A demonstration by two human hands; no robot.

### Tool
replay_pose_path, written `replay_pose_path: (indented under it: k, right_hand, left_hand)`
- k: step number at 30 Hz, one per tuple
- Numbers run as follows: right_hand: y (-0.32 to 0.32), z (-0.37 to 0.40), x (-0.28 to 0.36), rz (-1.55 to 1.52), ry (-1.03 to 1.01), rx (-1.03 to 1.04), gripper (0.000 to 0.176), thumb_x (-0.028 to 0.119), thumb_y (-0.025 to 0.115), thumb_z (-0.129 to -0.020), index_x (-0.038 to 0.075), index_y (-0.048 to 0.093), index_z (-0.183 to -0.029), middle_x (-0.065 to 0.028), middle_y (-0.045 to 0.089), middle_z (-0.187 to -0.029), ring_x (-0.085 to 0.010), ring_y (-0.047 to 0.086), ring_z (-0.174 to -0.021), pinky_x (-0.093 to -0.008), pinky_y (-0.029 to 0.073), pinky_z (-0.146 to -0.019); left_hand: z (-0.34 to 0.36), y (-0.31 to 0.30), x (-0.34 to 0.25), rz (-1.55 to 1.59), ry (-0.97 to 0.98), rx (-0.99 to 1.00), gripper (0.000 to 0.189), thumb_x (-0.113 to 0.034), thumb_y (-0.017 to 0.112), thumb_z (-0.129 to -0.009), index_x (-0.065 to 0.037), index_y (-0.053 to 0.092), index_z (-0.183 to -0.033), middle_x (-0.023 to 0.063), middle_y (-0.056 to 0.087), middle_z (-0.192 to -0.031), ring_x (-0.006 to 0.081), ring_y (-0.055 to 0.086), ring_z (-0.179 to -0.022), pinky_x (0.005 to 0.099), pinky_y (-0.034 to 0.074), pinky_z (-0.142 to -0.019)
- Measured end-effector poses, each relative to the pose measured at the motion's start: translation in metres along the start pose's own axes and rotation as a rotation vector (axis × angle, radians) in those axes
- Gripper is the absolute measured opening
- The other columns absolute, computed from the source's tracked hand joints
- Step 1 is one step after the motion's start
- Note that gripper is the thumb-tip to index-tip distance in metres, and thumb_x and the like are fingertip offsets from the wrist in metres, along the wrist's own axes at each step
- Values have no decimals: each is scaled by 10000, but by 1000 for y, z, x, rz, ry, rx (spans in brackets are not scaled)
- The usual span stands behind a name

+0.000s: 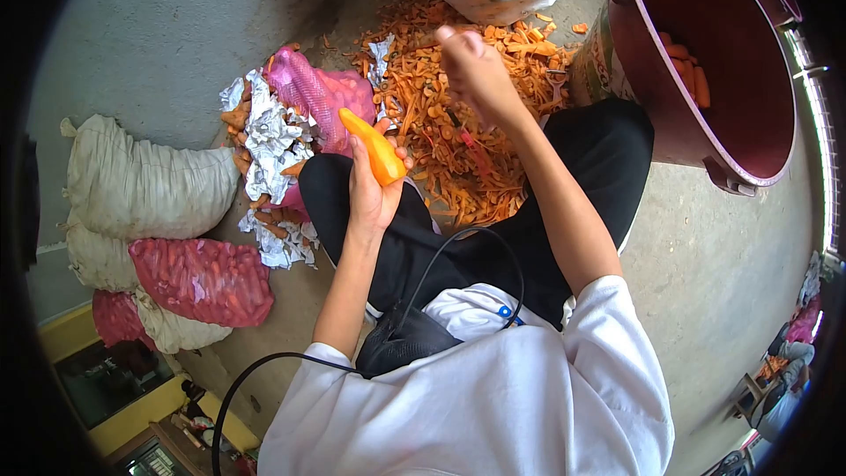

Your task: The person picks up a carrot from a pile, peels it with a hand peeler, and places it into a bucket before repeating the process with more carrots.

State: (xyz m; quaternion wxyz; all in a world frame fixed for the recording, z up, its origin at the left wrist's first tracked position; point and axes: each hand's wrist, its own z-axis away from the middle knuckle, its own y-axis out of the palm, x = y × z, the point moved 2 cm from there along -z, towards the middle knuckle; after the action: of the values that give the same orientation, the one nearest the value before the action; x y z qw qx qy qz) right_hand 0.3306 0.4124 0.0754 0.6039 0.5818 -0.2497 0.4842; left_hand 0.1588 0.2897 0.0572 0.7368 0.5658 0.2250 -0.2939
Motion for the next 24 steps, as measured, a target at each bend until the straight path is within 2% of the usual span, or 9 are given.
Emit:
replay_pose_path:
  k: [2,5,6,9,15,17,21,22,24]
  right_hand:
    - [-2,-4,-7,567,-84,-61,471,492,485,-911,67,505,-710,34,421,-534,-56,419,-464,-225,359,-426]
    - [6,-2,-11,491,-11,6,484,498,474,-915,50,544,-745,33,418,-548,-62,399,-469,-238,367,-446]
    - [3,3,-7,568,148,0,508,496,465,-919,22,588,-782,6,425,-576,-78,407,-512,-252,373,-495]
    - [5,1,-9,687,-57,-25,521,491,469,-919,1,607,-805,-24,425,-601,-95,427,-555,-266,378,-537]
    - [5,-2,-11,642,-51,-58,502,463,485,-920,-7,606,-796,-32,434,-605,-108,423,-522,-265,365,-496]
    - [9,-1,-12,497,7,-99,493,455,488,-921,10,576,-727,-21,424,-580,-102,392,-461,-254,337,-436]
    - [24,4,-20,84,-45,-54,436,398,440,-953,95,423,-640,10,319,-449,-85,291,-362,-280,291,-352]
    - [38,15,-16,-381,-32,-4,460,336,439,-955,119,327,-565,9,269,-446,-94,219,-367,-269,219,-345]
    - [54,25,-10,-499,14,-12,473,321,447,-949,123,301,-544,13,240,-446,-92,191,-371,-261,183,-348]
  left_hand:
    - [-3,-4,-2,-78,-14,-17,556,-453,398,-949,-25,381,-1304,57,530,-964,178,544,-876,319,458,-789]
    - [-7,-3,-6,-56,-16,-49,496,-424,420,-953,-29,421,-1253,64,540,-971,178,533,-907,319,458,-786]
    - [-9,-5,-6,-37,-30,-66,491,-410,414,-959,-24,416,-1261,67,542,-970,182,540,-906,327,460,-800]
    - [-15,-11,-6,43,-82,-79,459,-373,403,-970,-16,419,-1258,72,547,-967,190,553,-904,345,463,-829]
    - [-25,-33,-2,248,-186,-10,368,-356,414,-959,-33,485,-1120,59,548,-935,179,551,-879,356,462,-821]
    - [-28,-37,1,347,-222,14,321,-345,436,-953,-48,502,-1059,46,550,-908,166,551,-851,341,467,-801]
    - [-32,-50,14,329,-124,-220,247,-323,476,-945,-77,501,-955,34,554,-846,152,553,-798,315,479,-745]
    - [-33,-47,15,320,-121,-276,242,-322,482,-944,-81,498,-942,32,555,-838,149,555,-792,310,481,-733]
    - [-33,-41,17,313,-118,-333,240,-323,483,-946,-84,497,-933,32,557,-827,148,559,-792,306,484,-719]
